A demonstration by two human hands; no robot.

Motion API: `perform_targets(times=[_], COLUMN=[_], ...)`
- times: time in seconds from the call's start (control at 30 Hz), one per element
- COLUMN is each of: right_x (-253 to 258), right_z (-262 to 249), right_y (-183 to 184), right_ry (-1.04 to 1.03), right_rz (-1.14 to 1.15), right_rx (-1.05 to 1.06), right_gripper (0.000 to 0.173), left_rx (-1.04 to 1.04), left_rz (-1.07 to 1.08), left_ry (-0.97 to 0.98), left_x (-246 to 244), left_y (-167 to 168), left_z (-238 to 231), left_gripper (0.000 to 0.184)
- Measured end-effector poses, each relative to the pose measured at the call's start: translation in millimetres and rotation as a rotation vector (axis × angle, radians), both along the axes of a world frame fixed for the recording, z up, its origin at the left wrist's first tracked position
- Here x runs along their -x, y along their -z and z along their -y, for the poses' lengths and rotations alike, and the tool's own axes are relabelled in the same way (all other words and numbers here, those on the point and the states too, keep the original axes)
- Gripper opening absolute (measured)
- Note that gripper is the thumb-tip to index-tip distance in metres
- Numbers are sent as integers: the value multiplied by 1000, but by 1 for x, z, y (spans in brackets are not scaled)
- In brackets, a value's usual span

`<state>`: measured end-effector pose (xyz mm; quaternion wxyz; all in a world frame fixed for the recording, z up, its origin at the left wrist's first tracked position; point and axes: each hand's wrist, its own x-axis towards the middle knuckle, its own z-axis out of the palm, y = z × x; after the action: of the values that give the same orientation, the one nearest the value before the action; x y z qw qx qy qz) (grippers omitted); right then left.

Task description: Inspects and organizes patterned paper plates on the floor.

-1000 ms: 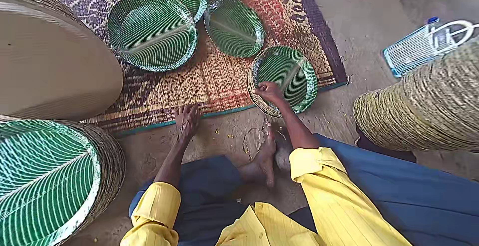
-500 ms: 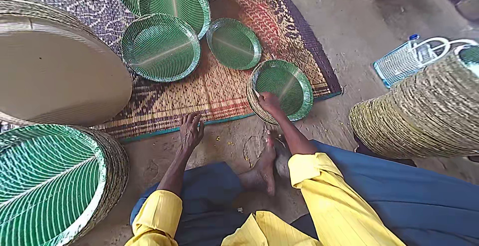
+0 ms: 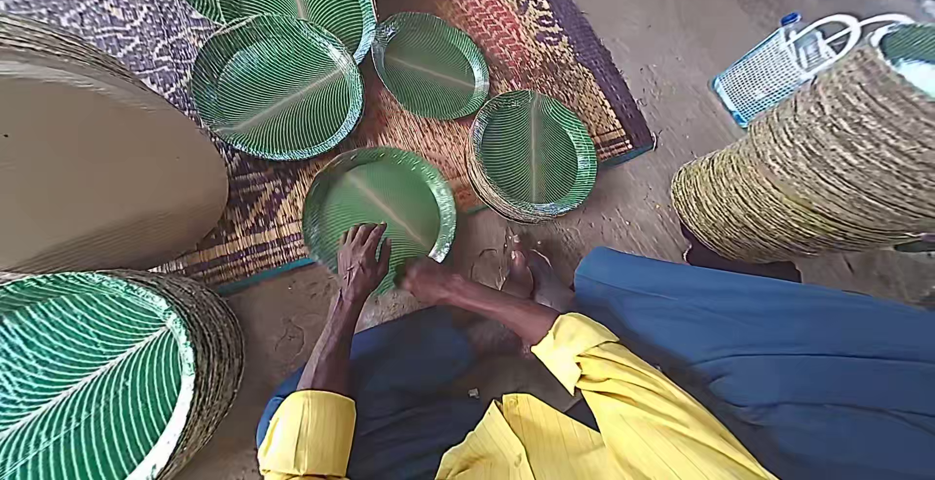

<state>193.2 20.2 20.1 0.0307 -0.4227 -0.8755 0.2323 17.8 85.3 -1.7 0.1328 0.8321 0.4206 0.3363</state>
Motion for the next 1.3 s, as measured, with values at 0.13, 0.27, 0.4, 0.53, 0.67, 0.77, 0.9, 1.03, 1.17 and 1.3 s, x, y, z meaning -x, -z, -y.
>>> perform_targets(times=[0.13,0.27,0.4,0.53,0.67,0.77,0.9,1.03,1.17,1.3], right_x=[-25,-95,-175,-198,-194,-197,-200,-200,-196,-162], right_z=[-6,-50,-82,-82,-81,-87,-89,-88,-86,-84], right_y=[-3,-47,-58,-40,-38,-44,-46,-47,-49,-73], right_ry=[-59,449,889,1012,1041,1014,1009,1017,1053,949], right_rz=[-36,-97,-87,-75,-105,-109,-127,-125,-59,-108], right_rx=[66,-137,-239,-5,5,70,97,44,-86,-342], right_gripper=[23,31,50,54,42,38,33,31,33,28], left_rx=[384,438,425,353,294,276,305,364,398,226], left_rz=[-322,-370,-340,-175,-56,-20,-45,-104,-136,32], left_ry=[59,47,57,54,25,14,21,24,32,-2], left_x=[-5,-4,-7,-6,-4,-5,-8,-7,-7,-4], left_y=[6,2,2,6,11,13,12,9,5,6], left_z=[0,0,-1,-4,-4,-6,-5,-5,-4,-4], left_gripper=[42,44,45,41,36,37,38,40,43,38])
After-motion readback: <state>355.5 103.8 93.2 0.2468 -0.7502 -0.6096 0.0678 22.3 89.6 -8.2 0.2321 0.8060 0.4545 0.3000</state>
